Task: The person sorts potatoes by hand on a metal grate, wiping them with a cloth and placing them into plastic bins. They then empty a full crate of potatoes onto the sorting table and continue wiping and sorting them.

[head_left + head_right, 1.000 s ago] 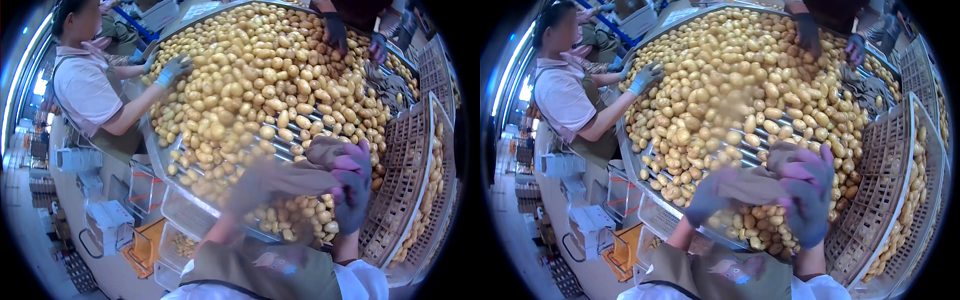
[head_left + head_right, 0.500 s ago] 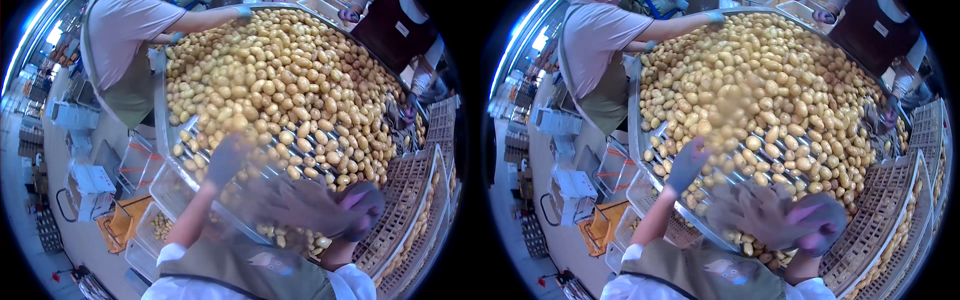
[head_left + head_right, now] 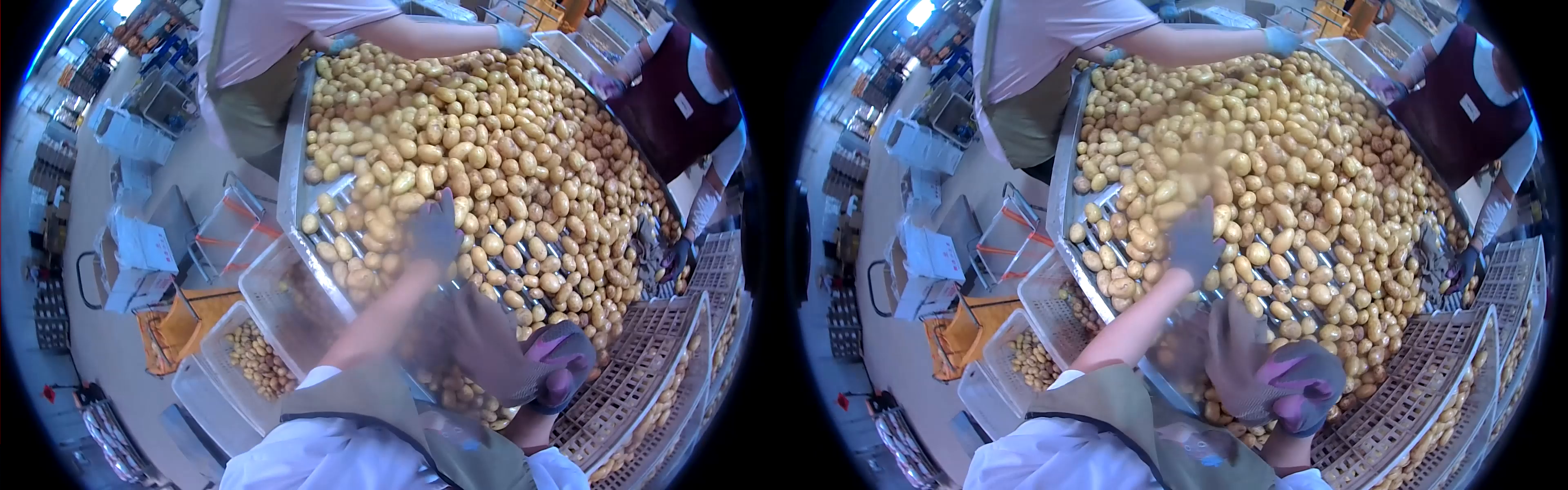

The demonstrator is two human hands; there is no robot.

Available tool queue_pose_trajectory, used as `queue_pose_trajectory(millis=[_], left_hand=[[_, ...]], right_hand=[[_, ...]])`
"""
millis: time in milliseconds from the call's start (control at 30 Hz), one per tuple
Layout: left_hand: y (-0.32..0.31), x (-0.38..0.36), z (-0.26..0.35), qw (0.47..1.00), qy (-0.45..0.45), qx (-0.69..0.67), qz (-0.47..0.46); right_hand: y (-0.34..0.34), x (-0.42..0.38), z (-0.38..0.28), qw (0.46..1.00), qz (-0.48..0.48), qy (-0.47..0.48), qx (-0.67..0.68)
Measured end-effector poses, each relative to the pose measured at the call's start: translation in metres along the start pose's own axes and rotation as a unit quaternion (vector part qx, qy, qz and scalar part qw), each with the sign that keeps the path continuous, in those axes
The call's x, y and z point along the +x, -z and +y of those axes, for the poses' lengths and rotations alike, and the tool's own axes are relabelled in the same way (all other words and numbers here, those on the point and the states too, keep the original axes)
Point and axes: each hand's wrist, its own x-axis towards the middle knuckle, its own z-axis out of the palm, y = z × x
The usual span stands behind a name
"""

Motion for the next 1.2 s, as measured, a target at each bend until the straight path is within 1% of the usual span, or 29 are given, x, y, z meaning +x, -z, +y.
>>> queue_pose_trajectory(millis=[67, 100, 133, 167, 200, 233, 267, 300, 333, 367, 400, 433, 467, 500, 567, 633, 667, 733, 767, 833, 867, 933, 1033, 1100, 1167, 1200], left_hand=[[-0.016, -0.001, -0.004, 1.000, -0.001, -0.007, 0.003], [-0.025, -0.006, -0.006, 0.999, -0.049, 0.010, 0.012], [-0.033, -0.013, -0.007, 0.995, -0.097, 0.032, 0.021], [-0.032, -0.022, -0.004, 0.991, -0.126, -0.015, -0.042], [-0.023, -0.033, 0.000, 0.981, -0.153, -0.061, -0.104], [-0.015, -0.046, 0.005, 0.980, -0.165, -0.074, -0.081], [-0.014, -0.046, 0.007, 0.980, -0.163, -0.077, -0.084], [-0.009, -0.048, 0.006, 0.980, -0.159, -0.081, -0.088], [-0.003, -0.057, -0.002, 0.983, -0.142, -0.079, -0.082], [0.010, -0.066, -0.005, 0.963, -0.130, -0.231, -0.052], [0.023, -0.077, -0.007, 0.919, -0.118, -0.376, -0.019], [0.039, -0.089, -0.017, 0.921, -0.105, -0.374, -0.012], [0.063, -0.106, -0.036, 0.850, -0.020, -0.524, -0.056], [0.086, -0.126, -0.054, 0.745, 0.062, -0.657, -0.095], [0.122, -0.185, -0.086, 0.598, 0.138, -0.788, -0.039], [0.146, -0.237, -0.115, 0.624, 0.183, -0.760, -0.002], [0.149, -0.256, -0.124, 0.621, 0.188, -0.761, 0.000], [0.148, -0.287, -0.137, 0.730, 0.199, -0.644, 0.113], [0.149, -0.297, -0.139, 0.726, 0.206, -0.645, 0.119], [0.150, -0.315, -0.141, 0.745, 0.211, -0.613, 0.158], [0.152, -0.321, -0.141, 0.742, 0.217, -0.613, 0.167], [0.155, -0.331, -0.138, 0.766, 0.222, -0.573, 0.188], [0.162, -0.346, -0.136, 0.762, 0.216, -0.573, 0.211], [0.157, -0.357, -0.141, 0.761, 0.223, -0.566, 0.225], [0.145, -0.371, -0.154, 0.821, 0.194, -0.476, 0.248], [0.144, -0.381, -0.154, 0.819, 0.203, -0.471, 0.257]], right_hand=[[-0.005, -0.015, -0.003, 0.996, 0.087, 0.024, -0.011], [-0.003, -0.016, -0.007, 0.996, 0.078, 0.030, -0.015], [-0.002, -0.016, -0.010, 0.998, 0.043, 0.035, -0.016], [-0.001, -0.017, -0.013, 0.999, 0.006, 0.038, -0.014], [-0.003, -0.019, -0.014, 0.999, -0.007, 0.039, -0.011], [-0.007, -0.023, -0.013, 0.998, 0.032, 0.053, -0.016], [-0.010, -0.026, -0.012, 0.995, 0.070, 0.064, -0.020], [-0.011, -0.030, -0.013, 0.997, 0.055, 0.058, -0.014], [-0.007, -0.033, -0.017, 0.996, 0.047, 0.077, -0.023], [-0.002, -0.034, -0.018, 0.994, 0.038, 0.096, -0.032], [0.012, -0.035, -0.014, 0.995, 0.023, 0.089, -0.028], [0.030, -0.036, -0.007, 0.987, -0.085, 0.115, 0.076], [0.043, -0.035, -0.006, 0.986, -0.096, 0.108, 0.080], [0.048, -0.035, -0.007, 0.954, -0.182, 0.142, 0.191], [0.046, -0.036, -0.020, 0.969, -0.096, 0.178, 0.139], [0.041, -0.037, -0.034, 0.974, -0.015, 0.225, 0.032], [0.040, -0.038, -0.038, 0.969, 0.016, 0.246, -0.038], [0.032, -0.037, -0.044, 0.940, 0.066, 0.291, -0.166], [0.029, -0.035, -0.045, 0.917, 0.083, 0.313, -0.232], [0.028, -0.031, -0.047, 0.859, 0.105, 0.362, -0.347], [0.032, -0.028, -0.049, 0.828, 0.113, 0.382, -0.395], [0.037, -0.020, -0.052, 0.776, 0.114, 0.418, -0.458], [0.050, -0.004, -0.061, 0.709, 0.101, 0.471, -0.515], [0.056, 0.007, -0.063, 0.677, 0.084, 0.502, -0.531], [0.058, 0.020, -0.066, 0.654, 0.066, 0.533, -0.533], [0.056, 0.022, -0.065, 0.646, 0.055, 0.546, -0.531]])
